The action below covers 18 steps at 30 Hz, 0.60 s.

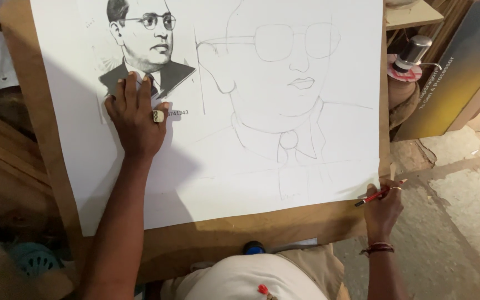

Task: The person is sketching a portrait on paper using a pencil and an eraser, referring to a printed photograph.

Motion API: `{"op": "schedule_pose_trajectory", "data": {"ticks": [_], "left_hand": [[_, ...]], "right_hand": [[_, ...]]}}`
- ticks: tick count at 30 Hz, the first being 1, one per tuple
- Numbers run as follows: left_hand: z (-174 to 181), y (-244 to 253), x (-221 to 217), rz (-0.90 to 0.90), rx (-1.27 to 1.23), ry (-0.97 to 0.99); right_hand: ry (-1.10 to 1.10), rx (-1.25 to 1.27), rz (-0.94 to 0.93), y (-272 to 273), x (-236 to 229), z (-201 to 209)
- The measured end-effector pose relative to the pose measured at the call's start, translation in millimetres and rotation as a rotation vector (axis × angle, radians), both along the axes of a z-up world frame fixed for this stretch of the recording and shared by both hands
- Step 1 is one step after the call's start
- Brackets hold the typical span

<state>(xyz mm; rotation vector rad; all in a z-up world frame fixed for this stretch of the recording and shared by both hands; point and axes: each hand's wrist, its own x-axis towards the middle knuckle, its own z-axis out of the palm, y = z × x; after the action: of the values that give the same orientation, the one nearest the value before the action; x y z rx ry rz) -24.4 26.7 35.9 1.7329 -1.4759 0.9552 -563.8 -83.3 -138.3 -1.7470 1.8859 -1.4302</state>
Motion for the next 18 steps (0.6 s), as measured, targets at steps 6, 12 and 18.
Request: {"op": "schedule_pose_trajectory", "data": {"ticks": [6, 12, 18], "left_hand": [[-0.6, 0.3, 1.6, 0.015, 0.01, 0.011], [0.6, 1.2, 3.0, 0.013, 0.009, 0.007], [0.5, 6.8, 2.8, 0.006, 0.034, 0.018]], "right_hand": [[-0.003, -0.008, 0.01, 2.1, 3.8, -1.4], [0.003, 0.047, -0.007, 12.1, 6.7, -0.9], [-0.013, 0.062, -0.008, 24.9, 8.6, -12.6]]}}
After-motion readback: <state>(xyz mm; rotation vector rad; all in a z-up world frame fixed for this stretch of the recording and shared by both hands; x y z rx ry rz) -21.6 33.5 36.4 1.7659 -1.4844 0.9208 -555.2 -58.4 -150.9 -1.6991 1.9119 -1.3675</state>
